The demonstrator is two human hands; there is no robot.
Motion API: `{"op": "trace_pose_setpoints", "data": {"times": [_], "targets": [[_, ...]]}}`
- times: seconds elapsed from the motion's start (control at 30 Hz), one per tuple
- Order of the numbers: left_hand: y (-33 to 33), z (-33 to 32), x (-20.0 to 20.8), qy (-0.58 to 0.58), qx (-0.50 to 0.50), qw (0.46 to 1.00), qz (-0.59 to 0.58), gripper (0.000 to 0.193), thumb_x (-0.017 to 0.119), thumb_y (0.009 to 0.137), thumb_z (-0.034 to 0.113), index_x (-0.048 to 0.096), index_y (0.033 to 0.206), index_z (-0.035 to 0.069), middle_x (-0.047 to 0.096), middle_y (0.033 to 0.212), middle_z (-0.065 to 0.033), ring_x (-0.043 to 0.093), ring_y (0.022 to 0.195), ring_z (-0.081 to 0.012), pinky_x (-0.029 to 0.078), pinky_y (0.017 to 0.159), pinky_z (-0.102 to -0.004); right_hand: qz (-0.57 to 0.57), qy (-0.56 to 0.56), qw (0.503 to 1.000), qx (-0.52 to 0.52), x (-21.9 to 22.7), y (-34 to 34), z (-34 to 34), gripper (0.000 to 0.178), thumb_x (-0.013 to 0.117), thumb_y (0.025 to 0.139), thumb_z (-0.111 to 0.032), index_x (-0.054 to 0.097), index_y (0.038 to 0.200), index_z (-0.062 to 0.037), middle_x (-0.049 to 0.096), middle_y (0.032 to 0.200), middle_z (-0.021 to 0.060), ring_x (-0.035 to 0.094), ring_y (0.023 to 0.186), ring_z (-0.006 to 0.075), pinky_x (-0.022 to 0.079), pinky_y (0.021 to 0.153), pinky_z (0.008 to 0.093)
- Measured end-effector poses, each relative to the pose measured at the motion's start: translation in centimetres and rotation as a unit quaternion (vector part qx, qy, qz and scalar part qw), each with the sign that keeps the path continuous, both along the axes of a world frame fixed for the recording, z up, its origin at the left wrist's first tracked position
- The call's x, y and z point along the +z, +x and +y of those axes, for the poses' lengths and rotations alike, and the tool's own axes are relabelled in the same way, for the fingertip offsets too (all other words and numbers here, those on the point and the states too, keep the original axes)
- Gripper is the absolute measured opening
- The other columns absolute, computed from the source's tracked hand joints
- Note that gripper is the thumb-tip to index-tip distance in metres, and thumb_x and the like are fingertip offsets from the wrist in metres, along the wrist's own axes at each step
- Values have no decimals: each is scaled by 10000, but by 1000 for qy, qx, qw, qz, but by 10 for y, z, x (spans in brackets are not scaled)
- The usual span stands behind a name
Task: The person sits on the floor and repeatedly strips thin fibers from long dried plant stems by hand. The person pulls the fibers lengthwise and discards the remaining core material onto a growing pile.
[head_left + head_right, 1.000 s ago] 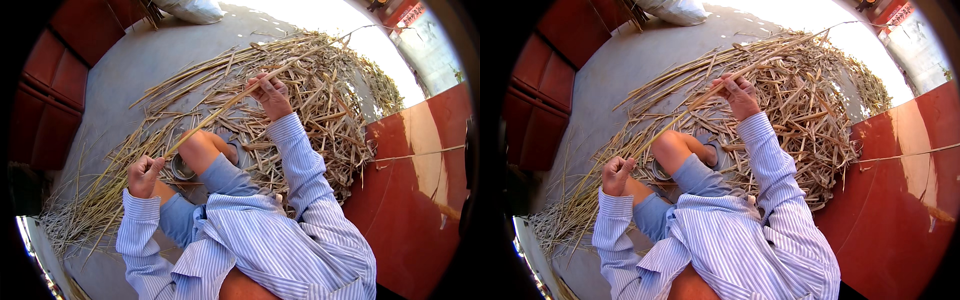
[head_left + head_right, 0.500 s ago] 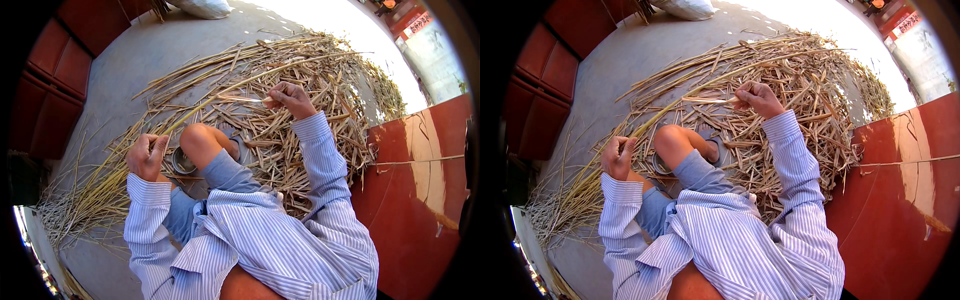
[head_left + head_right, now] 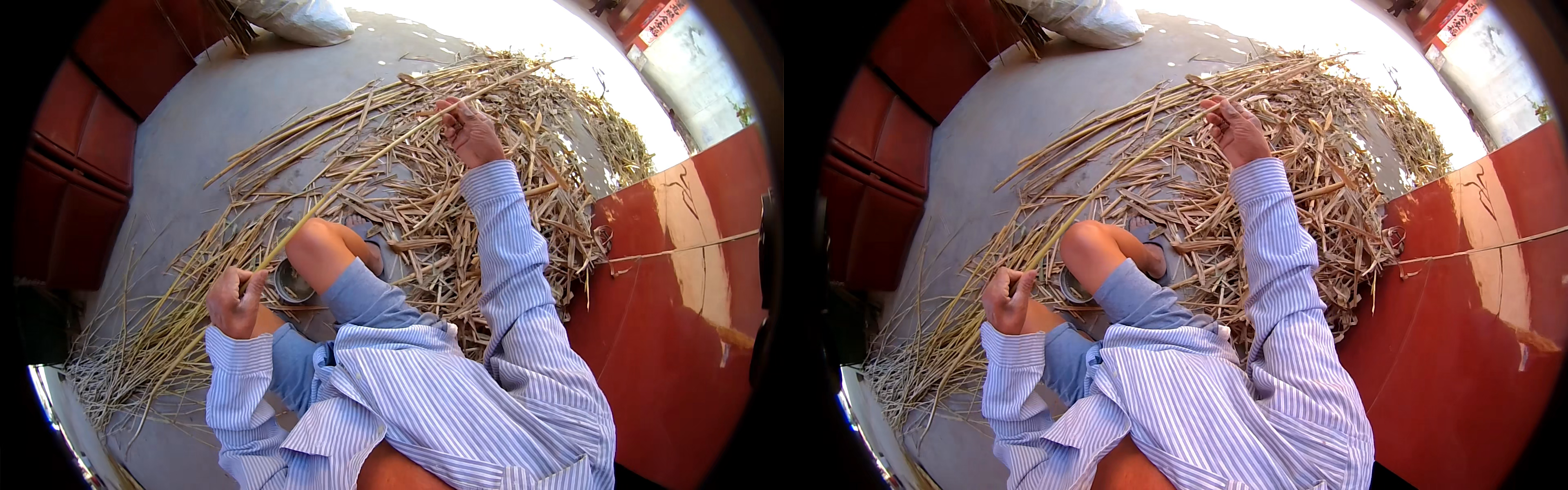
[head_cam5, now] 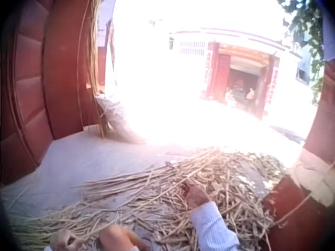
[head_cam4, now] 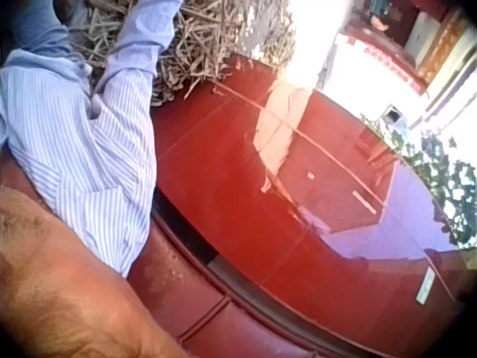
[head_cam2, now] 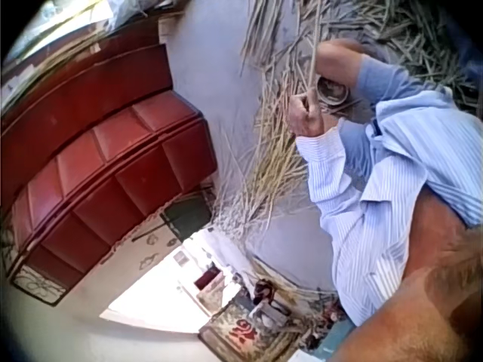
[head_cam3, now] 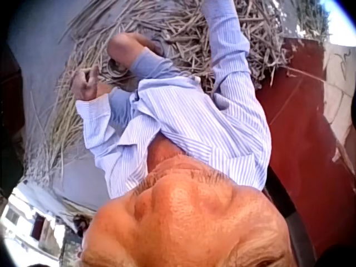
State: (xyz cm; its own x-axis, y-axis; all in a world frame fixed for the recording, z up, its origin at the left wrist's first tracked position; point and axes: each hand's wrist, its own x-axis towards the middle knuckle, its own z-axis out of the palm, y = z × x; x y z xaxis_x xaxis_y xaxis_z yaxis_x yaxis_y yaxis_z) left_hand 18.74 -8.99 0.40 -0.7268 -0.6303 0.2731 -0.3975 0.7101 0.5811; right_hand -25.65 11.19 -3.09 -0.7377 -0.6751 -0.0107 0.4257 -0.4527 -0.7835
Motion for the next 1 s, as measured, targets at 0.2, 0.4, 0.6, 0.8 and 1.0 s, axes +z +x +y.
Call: {"op": "trace_pose_setpoints", "data": {"times": [0.2, 0.4, 0.6, 0.8, 1.0], "targets": [[50, 0, -17, -16, 39, 999, 15, 263, 770, 818, 198, 577, 739, 37, 508, 578, -45, 443, 508, -142, 357, 485, -304, -27, 45, 999, 12, -27, 6, -18, 203, 583, 966, -189, 598, 1107, -44, 677, 963, 61, 585, 726, 83, 504, 583, 203], [86, 11, -12, -176, 31, 984, 21, 245, 784, 794, 207, 590, 802, 57, 558, 640, -82, 526, 515, -236, 398, 472, -340, -76, 116, 989, -49, -27, 28, -39, 187, 701, 889, -253, 661, 917, -73, 608, 744, -13, 561, 626, 67, 472, 510, 192], [82, 5, 2, -242, 54, 968, -25, 240, 755, 809, 245, 607, 845, 59, 593, 724, -84, 576, 606, -262, 442, 529, -363, -79, 110, 990, -36, -22, 34, -38, 190, 699, 892, -251, 632, 887, -73, 612, 743, -1, 575, 610, 69, 467, 500, 180], [-57, 18, -6, -280, -66, 957, 36, 241, 707, 834, 282, 657, 893, 54, 637, 776, -91, 624, 679, -278, 490, 597, -373, -69, 104, 984, 124, -6, 172, -72, 184, 652, 925, -231, 602, 917, -55, 662, 809, 39, 641, 664, 115, 522, 544, 224], [-46, 20, 3, -156, -24, 987, -7, 190, 671, 868, 252, 622, 810, 78, 616, 754, -84, 612, 654, -278, 486, 572, -380, -103, 91, 986, -99, -33, 47, -36, 120, 617, 944, -179, 604, 928, -60, 638, 733, 21, 641, 660, 102, 528, 524, 196]]}}
